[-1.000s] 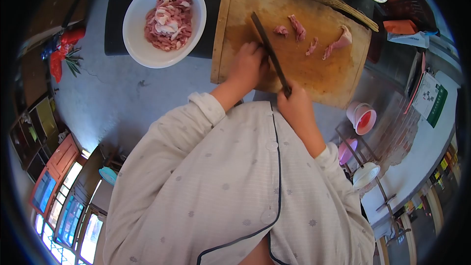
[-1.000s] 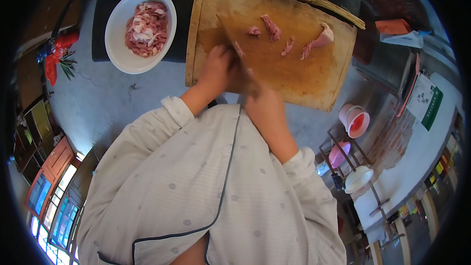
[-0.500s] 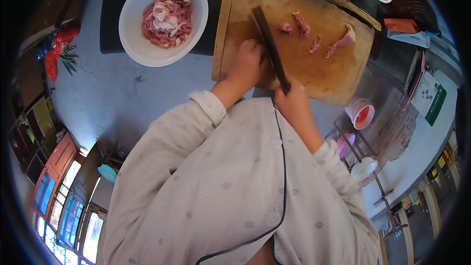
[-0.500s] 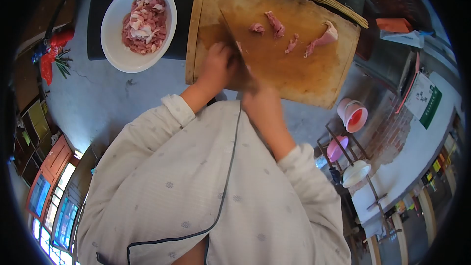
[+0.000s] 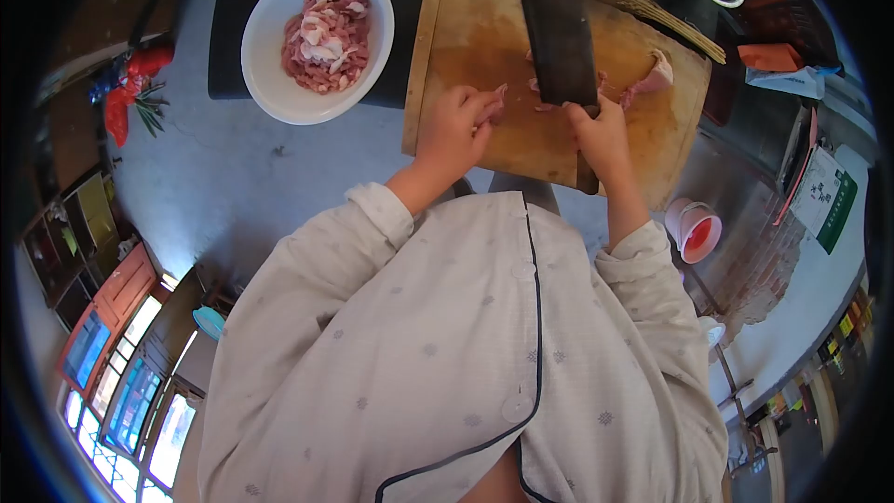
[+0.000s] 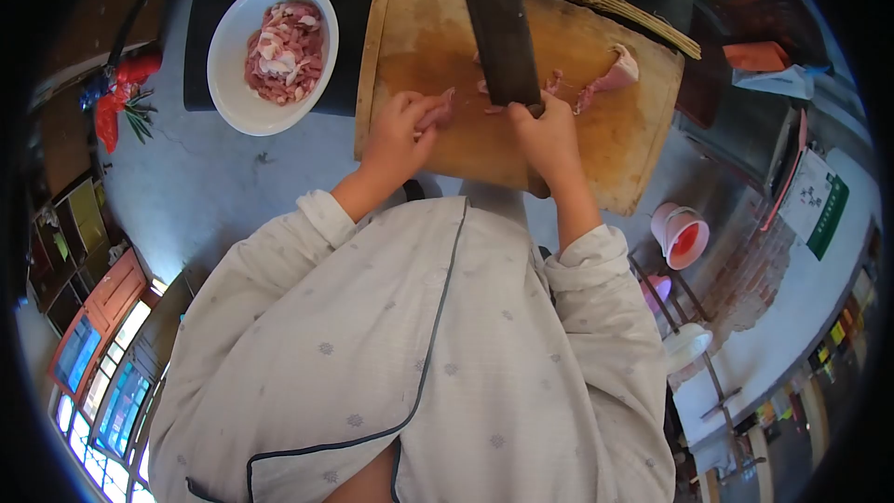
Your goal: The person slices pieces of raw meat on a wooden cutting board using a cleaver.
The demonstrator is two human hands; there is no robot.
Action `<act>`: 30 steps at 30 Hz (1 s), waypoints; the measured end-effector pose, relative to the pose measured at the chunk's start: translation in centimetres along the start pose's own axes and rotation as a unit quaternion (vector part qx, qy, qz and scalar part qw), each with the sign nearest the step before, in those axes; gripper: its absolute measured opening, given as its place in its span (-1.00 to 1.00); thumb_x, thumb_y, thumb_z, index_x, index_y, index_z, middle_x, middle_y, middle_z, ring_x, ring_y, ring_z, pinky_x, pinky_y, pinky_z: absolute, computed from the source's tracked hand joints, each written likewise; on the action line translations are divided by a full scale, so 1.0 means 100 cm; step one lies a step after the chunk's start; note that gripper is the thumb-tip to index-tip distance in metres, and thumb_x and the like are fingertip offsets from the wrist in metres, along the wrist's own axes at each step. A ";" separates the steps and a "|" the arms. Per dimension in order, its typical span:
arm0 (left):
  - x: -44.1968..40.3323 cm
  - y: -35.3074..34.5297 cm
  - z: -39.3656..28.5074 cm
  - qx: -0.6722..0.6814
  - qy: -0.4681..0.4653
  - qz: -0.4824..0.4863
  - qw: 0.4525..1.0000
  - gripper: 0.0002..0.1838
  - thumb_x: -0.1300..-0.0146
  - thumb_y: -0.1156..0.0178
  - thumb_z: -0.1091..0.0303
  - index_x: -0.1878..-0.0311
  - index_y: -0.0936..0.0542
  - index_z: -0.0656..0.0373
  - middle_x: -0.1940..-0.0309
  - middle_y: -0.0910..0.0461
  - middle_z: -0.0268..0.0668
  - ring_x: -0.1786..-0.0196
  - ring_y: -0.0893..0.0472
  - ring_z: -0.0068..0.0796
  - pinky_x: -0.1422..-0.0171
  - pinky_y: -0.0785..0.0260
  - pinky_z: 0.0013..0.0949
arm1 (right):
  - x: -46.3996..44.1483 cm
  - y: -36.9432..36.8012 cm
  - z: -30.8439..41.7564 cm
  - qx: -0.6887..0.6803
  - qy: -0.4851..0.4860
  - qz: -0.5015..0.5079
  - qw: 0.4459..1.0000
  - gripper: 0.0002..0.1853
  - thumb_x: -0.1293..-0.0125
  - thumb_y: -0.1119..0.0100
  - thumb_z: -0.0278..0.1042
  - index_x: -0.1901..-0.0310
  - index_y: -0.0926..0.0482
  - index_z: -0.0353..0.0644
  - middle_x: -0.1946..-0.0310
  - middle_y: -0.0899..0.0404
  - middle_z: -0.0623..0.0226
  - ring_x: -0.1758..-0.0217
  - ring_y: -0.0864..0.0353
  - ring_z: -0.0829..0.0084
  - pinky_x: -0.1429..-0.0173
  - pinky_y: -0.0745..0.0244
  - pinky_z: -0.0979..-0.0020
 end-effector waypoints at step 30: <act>-0.016 0.004 0.004 -0.026 -0.033 -0.041 0.998 -0.65 -0.15 -0.28 0.48 -0.04 -0.59 0.10 0.01 -0.56 -0.13 -0.04 -0.57 -0.05 -0.09 -0.47 -0.17 | 0.069 -0.032 0.041 0.271 0.102 0.024 0.957 -0.66 -0.14 -0.17 -0.46 0.02 -0.65 -0.26 0.36 -0.64 -0.11 0.28 -0.64 -0.10 0.14 -0.55 0.08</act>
Point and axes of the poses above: each hand's wrist, its own x-axis away from the middle knuckle, its own y-axis out of the back of the hand, z = x × y, the point moved 10 cm from there along -x, towards the middle knuckle
